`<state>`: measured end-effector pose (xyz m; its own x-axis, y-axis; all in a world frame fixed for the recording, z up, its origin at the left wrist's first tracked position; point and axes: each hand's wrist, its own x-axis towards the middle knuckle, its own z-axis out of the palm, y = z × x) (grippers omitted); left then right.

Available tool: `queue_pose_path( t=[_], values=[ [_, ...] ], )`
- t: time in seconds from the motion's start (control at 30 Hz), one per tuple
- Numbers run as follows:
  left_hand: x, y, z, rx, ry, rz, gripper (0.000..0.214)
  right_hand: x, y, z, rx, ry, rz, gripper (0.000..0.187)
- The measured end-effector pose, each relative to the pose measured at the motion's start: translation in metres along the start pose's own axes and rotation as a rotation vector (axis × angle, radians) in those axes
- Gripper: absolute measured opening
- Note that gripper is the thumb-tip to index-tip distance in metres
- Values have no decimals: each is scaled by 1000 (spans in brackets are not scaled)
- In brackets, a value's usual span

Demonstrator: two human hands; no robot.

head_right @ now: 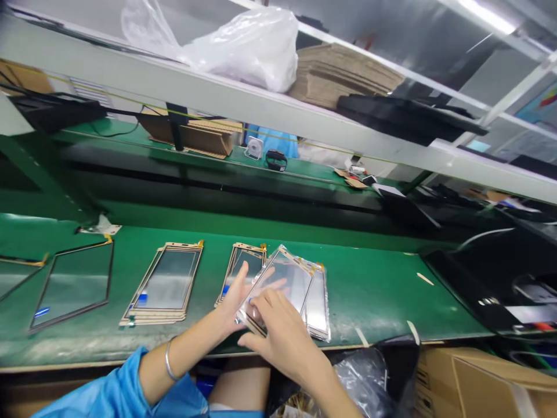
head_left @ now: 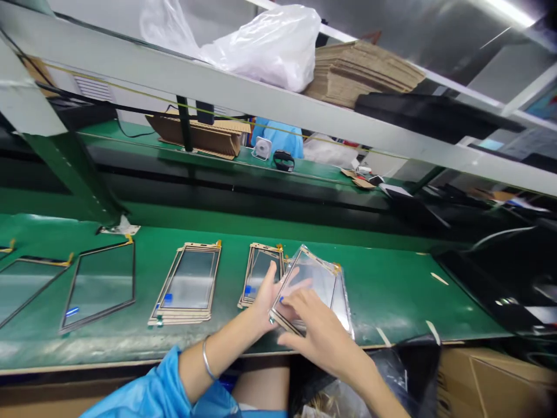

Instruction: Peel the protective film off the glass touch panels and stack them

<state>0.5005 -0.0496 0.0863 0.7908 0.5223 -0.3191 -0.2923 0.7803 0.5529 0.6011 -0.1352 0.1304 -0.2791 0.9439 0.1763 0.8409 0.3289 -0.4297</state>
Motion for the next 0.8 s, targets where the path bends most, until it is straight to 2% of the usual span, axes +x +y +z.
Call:
queue_pose_path(
  t=[0.07,0.13,0.23,0.33,0.43,0.5,0.53,0.6,0.67,0.7,0.77,0.8],
  values=[
    [-5,2,-2,-221,-9,-2,79,-7,-4,5,-109,61,-45,30],
    [-7,3,-2,-344,20,14,76,-11,-4,11,-180,142,-81,23],
    [-10,6,-1,-385,66,10,77,-10,-3,18,-175,198,-106,16],
    [-14,6,-2,-370,34,2,76,-5,-10,24,-97,226,-77,18],
    [-17,3,-7,-241,11,54,69,2,-11,27,146,251,27,20],
    [-21,-1,-15,-72,40,96,68,5,6,19,440,277,183,22],
    [-24,-2,-20,8,42,101,70,4,22,9,592,334,282,21],
    [-32,-4,-32,115,14,78,68,-5,68,-18,828,576,486,23],
    [-43,-5,-44,162,-1,43,59,-22,117,-49,890,990,646,26],
    [-47,-5,-49,181,8,34,56,-31,137,-60,845,1182,687,28],
    [-54,-6,-56,215,46,39,52,-45,156,-69,762,1350,710,33],
    [-56,-8,-58,232,66,40,51,-47,155,-65,729,1360,703,33]
  ],
)
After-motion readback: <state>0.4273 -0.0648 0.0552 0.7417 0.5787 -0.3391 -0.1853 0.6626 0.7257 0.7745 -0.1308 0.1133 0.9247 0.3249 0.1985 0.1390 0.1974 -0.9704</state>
